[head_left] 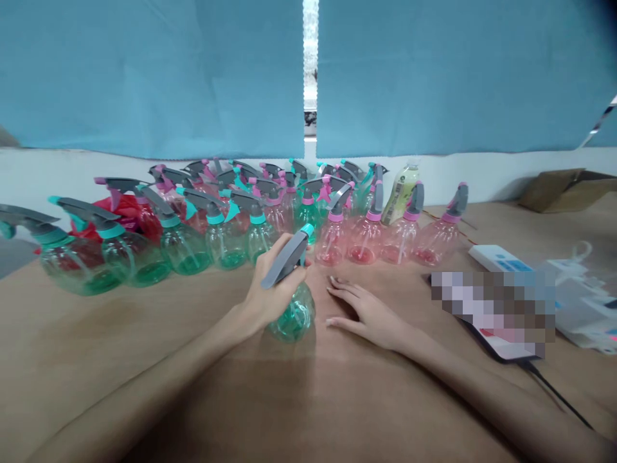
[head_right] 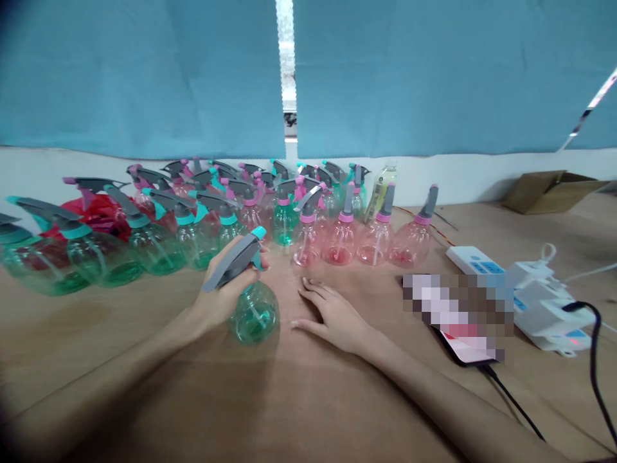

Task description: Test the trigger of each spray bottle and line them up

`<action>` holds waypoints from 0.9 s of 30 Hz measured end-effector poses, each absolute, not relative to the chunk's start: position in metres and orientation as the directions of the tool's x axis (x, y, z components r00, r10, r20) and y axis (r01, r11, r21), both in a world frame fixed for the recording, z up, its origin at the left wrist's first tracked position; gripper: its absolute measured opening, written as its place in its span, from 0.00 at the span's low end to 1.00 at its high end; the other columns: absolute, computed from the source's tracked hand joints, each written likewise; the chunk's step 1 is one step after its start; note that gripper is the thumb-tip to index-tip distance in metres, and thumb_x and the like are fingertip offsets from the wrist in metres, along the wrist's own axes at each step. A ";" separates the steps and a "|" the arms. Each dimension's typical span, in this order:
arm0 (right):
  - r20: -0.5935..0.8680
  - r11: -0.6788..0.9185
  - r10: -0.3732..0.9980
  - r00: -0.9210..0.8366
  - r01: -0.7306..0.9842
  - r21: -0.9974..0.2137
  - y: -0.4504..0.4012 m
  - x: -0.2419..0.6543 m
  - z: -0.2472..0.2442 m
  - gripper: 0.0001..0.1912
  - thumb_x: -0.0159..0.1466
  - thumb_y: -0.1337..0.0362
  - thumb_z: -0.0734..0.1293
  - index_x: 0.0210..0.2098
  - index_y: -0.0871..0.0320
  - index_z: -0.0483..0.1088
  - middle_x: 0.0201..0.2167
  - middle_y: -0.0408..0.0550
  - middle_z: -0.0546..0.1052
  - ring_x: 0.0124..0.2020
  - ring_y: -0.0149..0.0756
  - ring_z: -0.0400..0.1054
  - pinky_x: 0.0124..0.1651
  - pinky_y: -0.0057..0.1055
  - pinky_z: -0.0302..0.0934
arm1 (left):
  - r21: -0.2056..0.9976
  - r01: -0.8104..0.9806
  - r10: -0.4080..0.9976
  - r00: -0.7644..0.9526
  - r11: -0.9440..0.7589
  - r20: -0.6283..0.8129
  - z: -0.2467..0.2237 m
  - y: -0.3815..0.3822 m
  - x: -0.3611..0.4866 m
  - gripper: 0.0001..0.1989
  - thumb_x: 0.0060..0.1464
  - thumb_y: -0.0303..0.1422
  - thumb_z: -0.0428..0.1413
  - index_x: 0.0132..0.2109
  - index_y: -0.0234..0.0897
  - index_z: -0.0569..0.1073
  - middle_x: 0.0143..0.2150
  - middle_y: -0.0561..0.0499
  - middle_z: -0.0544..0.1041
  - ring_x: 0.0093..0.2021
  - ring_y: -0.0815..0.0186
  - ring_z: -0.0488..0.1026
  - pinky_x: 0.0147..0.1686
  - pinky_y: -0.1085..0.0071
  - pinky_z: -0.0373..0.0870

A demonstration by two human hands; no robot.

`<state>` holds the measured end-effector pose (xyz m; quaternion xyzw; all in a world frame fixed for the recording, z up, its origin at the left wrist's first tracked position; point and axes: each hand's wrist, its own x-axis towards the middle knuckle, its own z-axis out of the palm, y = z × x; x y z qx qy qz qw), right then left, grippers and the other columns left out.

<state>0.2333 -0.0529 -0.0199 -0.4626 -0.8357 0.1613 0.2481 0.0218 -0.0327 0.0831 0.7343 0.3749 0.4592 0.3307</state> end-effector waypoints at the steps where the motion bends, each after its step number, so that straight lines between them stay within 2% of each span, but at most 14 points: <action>1: 0.272 0.525 0.850 -0.451 0.689 -0.499 -0.053 0.233 -0.020 0.36 0.61 0.43 0.63 0.62 0.57 0.61 0.64 0.57 0.62 0.65 0.50 0.55 0.64 0.52 0.51 | 0.826 0.250 0.851 0.300 -0.505 0.430 0.083 -0.032 0.022 0.10 0.48 0.24 0.51 0.40 0.38 0.68 0.32 0.55 0.72 0.28 0.70 0.66 0.30 0.72 0.63; 10: 0.282 0.530 0.848 -0.449 0.693 -0.488 -0.052 0.234 -0.022 0.36 0.61 0.42 0.62 0.62 0.57 0.62 0.64 0.56 0.62 0.65 0.50 0.55 0.64 0.52 0.52 | 0.830 0.279 0.871 0.257 -0.483 0.420 0.075 -0.032 0.023 0.18 0.49 0.25 0.52 0.48 0.41 0.70 0.20 0.59 0.66 0.20 0.70 0.61 0.27 0.70 0.63; 17: 0.239 0.513 0.858 -0.455 0.720 -0.468 -0.052 0.233 -0.020 0.38 0.61 0.42 0.62 0.62 0.61 0.61 0.65 0.58 0.60 0.65 0.50 0.54 0.65 0.50 0.50 | 0.822 0.314 0.878 0.231 -0.475 0.419 0.073 -0.034 0.024 0.20 0.49 0.25 0.52 0.51 0.42 0.71 0.24 0.58 0.68 0.21 0.70 0.61 0.25 0.71 0.60; 22: 0.263 0.526 0.850 -0.457 0.707 -0.473 -0.051 0.234 -0.024 0.36 0.62 0.43 0.62 0.62 0.59 0.61 0.65 0.56 0.60 0.65 0.49 0.53 0.65 0.51 0.50 | 0.808 0.316 0.867 0.214 -0.497 0.449 0.071 -0.033 0.025 0.16 0.50 0.24 0.52 0.47 0.41 0.70 0.30 0.56 0.69 0.27 0.70 0.63 0.29 0.71 0.61; 27: 0.237 0.519 0.853 -0.464 0.720 -0.460 -0.052 0.233 -0.022 0.38 0.62 0.43 0.61 0.63 0.62 0.60 0.65 0.57 0.59 0.66 0.49 0.52 0.66 0.49 0.49 | 0.803 0.326 0.866 0.202 -0.500 0.457 0.070 -0.032 0.024 0.12 0.50 0.25 0.52 0.43 0.40 0.70 0.30 0.57 0.68 0.30 0.69 0.65 0.33 0.70 0.62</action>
